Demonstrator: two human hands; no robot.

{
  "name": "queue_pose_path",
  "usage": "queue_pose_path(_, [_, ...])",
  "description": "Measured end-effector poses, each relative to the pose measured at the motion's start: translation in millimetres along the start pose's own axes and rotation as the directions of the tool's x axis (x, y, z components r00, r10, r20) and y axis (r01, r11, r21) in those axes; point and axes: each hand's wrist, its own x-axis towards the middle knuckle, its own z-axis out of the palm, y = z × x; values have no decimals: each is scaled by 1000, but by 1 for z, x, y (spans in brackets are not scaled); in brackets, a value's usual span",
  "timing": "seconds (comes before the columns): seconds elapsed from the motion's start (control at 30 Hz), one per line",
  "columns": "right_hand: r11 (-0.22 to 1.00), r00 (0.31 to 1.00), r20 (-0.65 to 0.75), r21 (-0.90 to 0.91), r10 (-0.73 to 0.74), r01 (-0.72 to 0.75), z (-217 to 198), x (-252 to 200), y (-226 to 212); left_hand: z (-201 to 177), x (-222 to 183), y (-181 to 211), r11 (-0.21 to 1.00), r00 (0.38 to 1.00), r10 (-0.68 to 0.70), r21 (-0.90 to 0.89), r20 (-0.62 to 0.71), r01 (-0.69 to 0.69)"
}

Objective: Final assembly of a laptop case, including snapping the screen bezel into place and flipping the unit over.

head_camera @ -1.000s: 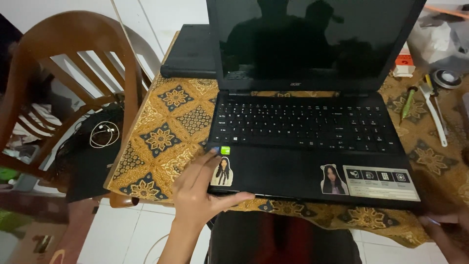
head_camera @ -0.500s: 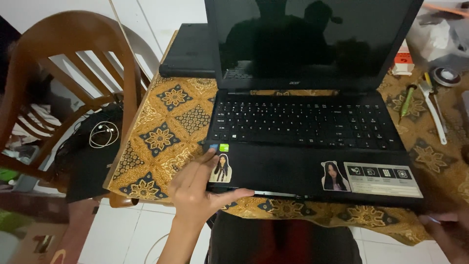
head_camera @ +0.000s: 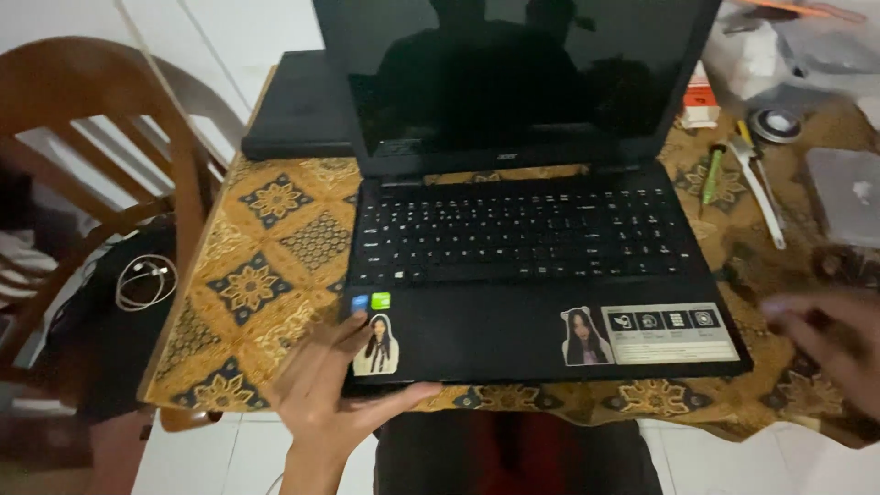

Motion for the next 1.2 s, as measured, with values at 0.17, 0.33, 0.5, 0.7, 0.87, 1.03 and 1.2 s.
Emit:
queue_pose_path(0.17, [969, 974, -25, -107, -227, 223, -15, 21, -41, 2, -2, 2, 994, 993, -110, 10, 35, 110])
queue_pose_path(0.33, [952, 967, -254, 296, 0, 78, 15, -24, -79, 5, -3, 0, 997, 996, -82, -2, 22, 82])
queue_pose_path(0.5, [929, 911, -385, 370, 146, 7, 27, -47, -70, 4, -7, 0, 998, 998, -56, 25, 23, 55])
queue_pose_path(0.7, [940, 946, -253, -321, -204, 117, 10, -25, -47, 3, -11, 3, 994, 995, -96, 49, 37, 94])
queue_pose_path(0.87, [956, 922, -302, -234, -242, 174, 14, -25, -54, -1, -21, -3, 968, 971, -231, -81, 68, 236])
queue_pose_path(1.03, [987, 985, 63, -32, 160, -158, -24, 12, -152, -17, 14, -7, 634, 680, -694, -247, 238, 733])
queue_pose_path(1.2, [961, 920, 283, -143, 270, -238, -25, 79, -189, -37, 76, 3, 189, 122, -885, 108, 449, 976])
